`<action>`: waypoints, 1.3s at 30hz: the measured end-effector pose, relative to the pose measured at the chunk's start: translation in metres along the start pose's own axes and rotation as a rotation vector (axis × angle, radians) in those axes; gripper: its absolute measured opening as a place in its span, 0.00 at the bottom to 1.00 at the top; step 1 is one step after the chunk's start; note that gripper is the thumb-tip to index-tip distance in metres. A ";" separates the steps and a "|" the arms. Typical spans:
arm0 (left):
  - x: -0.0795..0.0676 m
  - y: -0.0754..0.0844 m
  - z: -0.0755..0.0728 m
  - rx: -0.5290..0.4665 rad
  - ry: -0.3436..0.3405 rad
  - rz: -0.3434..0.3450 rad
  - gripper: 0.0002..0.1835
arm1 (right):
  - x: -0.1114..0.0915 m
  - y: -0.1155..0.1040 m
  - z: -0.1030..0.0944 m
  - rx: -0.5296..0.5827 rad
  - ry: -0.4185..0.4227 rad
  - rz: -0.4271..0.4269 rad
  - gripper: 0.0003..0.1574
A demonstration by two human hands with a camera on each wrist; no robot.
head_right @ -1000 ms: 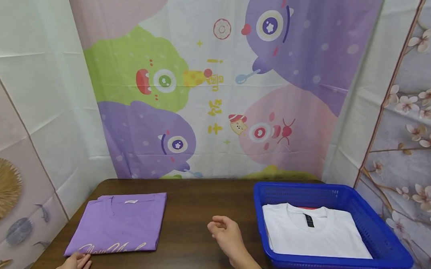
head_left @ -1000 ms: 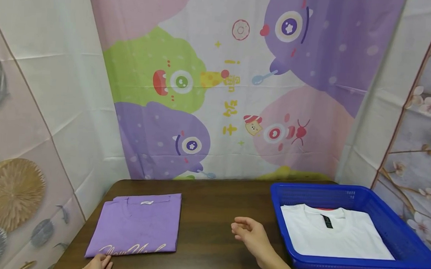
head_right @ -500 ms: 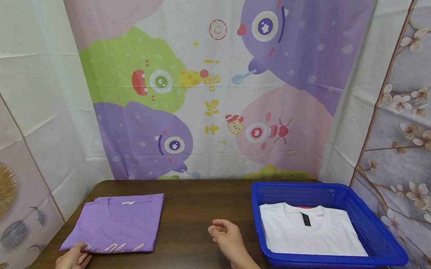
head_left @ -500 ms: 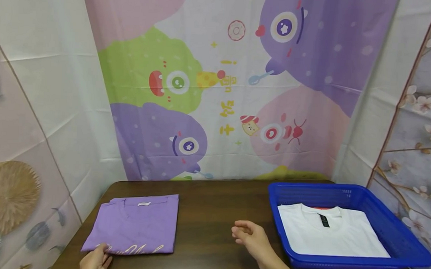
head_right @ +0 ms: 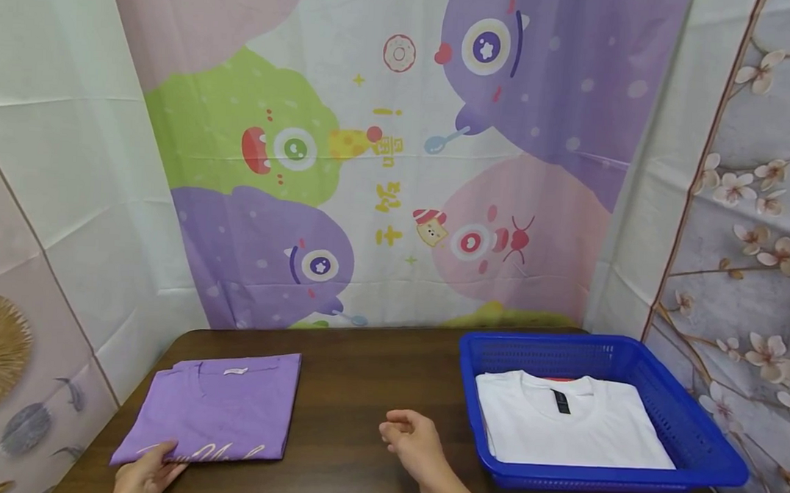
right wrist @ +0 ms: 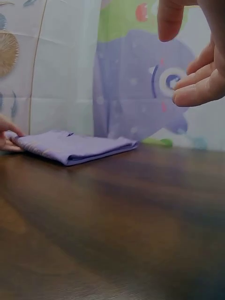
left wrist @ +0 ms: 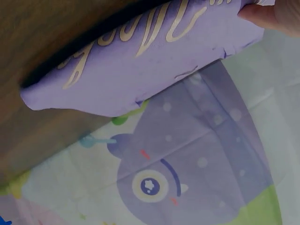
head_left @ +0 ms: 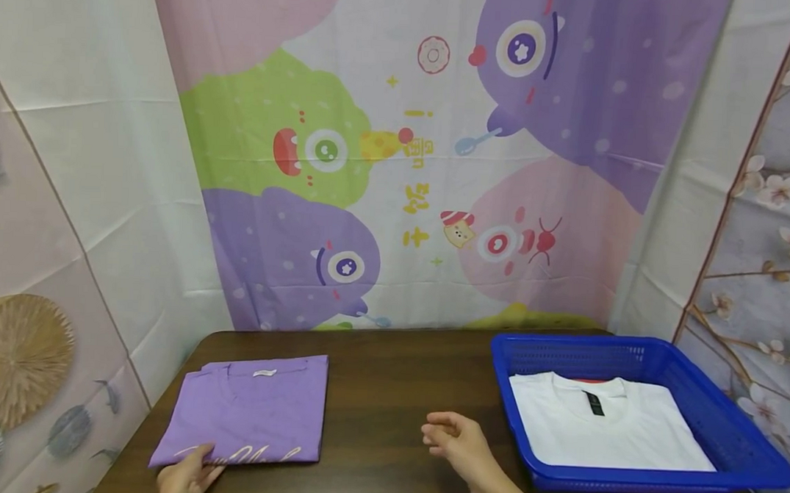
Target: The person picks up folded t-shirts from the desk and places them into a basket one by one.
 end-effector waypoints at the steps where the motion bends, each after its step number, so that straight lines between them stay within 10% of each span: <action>1: 0.000 0.001 -0.001 0.000 0.002 0.000 0.07 | 0.001 0.002 0.004 0.019 -0.023 0.014 0.24; 9: -0.001 0.006 -0.002 0.019 0.016 0.028 0.05 | 0.019 0.022 0.067 0.294 -0.181 0.299 0.27; 20: -0.002 0.003 0.008 0.007 0.011 0.069 0.07 | 0.041 0.033 0.156 0.599 -0.089 0.521 0.38; 28: -0.003 0.004 0.009 0.006 -0.001 0.065 0.05 | 0.057 0.033 0.184 0.712 0.012 0.520 0.28; 39: 0.000 0.002 -0.006 -0.025 0.082 0.063 0.09 | 0.071 0.044 0.198 0.529 -0.020 0.449 0.16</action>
Point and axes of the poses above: each hand's wrist, its own x-axis towards the middle knuckle, its own z-axis out of the palm, y = z × x, the point moved 2 cm from there along x, towards the middle knuckle
